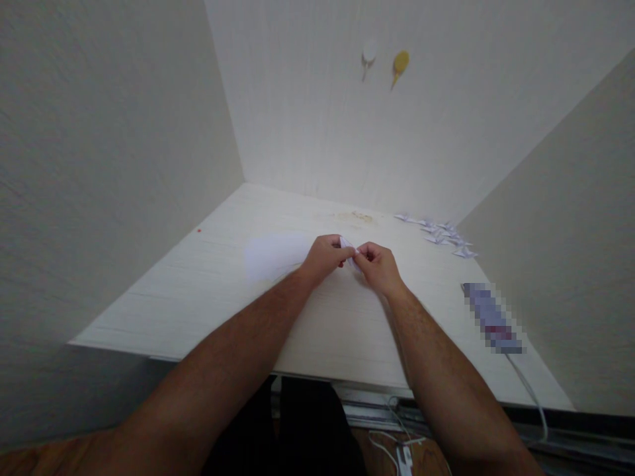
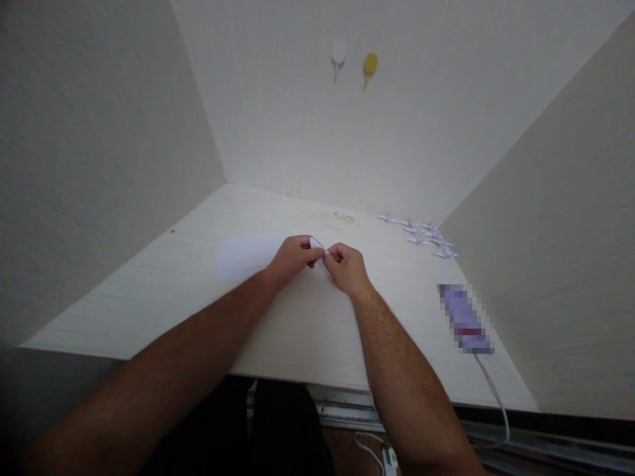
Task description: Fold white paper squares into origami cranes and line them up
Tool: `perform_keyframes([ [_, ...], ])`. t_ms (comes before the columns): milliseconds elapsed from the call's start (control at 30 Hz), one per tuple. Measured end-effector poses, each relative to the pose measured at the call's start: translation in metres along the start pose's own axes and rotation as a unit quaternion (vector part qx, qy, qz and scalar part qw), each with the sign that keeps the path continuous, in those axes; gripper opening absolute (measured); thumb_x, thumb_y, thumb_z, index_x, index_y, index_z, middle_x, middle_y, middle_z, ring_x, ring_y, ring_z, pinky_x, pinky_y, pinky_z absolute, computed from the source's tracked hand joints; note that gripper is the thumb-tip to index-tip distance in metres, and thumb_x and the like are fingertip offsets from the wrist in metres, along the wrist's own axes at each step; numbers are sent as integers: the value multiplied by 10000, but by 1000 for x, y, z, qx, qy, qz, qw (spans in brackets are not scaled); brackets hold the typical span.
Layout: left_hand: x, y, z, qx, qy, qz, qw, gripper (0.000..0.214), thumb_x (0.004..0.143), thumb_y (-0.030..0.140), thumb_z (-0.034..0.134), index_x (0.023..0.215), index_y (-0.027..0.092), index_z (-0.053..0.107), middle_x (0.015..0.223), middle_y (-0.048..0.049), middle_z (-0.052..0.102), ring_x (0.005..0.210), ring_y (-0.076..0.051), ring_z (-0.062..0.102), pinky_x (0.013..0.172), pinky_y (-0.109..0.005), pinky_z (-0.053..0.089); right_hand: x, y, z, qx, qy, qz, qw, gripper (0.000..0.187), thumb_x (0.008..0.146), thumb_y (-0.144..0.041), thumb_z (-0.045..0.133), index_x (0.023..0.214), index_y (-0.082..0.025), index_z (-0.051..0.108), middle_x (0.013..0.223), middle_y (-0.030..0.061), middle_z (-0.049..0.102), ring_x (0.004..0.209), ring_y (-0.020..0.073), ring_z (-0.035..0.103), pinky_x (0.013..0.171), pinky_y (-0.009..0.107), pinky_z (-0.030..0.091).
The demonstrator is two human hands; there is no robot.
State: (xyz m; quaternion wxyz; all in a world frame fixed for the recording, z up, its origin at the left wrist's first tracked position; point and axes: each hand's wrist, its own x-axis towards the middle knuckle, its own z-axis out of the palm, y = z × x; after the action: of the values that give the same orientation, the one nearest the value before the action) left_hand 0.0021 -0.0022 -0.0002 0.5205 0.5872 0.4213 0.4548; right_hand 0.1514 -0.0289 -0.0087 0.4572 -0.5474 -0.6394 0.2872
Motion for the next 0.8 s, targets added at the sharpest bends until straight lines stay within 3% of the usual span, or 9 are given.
perform_keyframes([
  [333,-4,4,2,-17,9,10,1000,182,695,273,653,583,153,573,466,40,493,450,-75,421,473,-214,316,-3,-6,0,23,-6,18,1000,186,705,-331,642,617,-190,559,524,-54,474,484,91,367,476,243,265],
  [467,-1,3,0,-49,2,0,999,246,721,347,663,593,160,567,492,27,501,467,-85,446,479,-217,342,-3,-6,-1,5,-1,-19,1000,231,763,-380,642,645,-189,588,547,-44,491,507,98,393,496,245,295],
  [533,2,3,-1,-109,11,-40,993,374,796,505,577,641,165,586,563,-1,554,487,-99,484,472,-225,367,-2,-6,-3,-17,34,-67,997,193,790,-361,636,698,-192,630,608,-24,541,561,113,450,539,252,350],
  [667,4,5,-5,-145,-8,-199,969,626,826,713,394,682,149,623,662,-52,615,469,-98,492,423,-229,338,-2,-9,-7,-43,101,-143,984,144,827,-328,625,773,-208,682,733,14,641,678,145,552,660,284,447],
  [733,3,6,-6,-131,-70,-249,957,608,809,699,449,663,136,624,624,-49,591,443,-88,464,405,-224,306,-3,-10,-7,-45,101,-158,981,126,834,-299,614,779,-214,690,773,26,678,731,160,596,726,304,479],
  [800,2,5,-5,-147,-117,-233,954,472,794,590,561,668,139,616,597,-25,563,438,-79,448,404,-216,293,-4,-11,-7,-49,86,-168,981,105,825,-267,614,787,-218,699,797,31,700,771,170,626,780,322,496],
])
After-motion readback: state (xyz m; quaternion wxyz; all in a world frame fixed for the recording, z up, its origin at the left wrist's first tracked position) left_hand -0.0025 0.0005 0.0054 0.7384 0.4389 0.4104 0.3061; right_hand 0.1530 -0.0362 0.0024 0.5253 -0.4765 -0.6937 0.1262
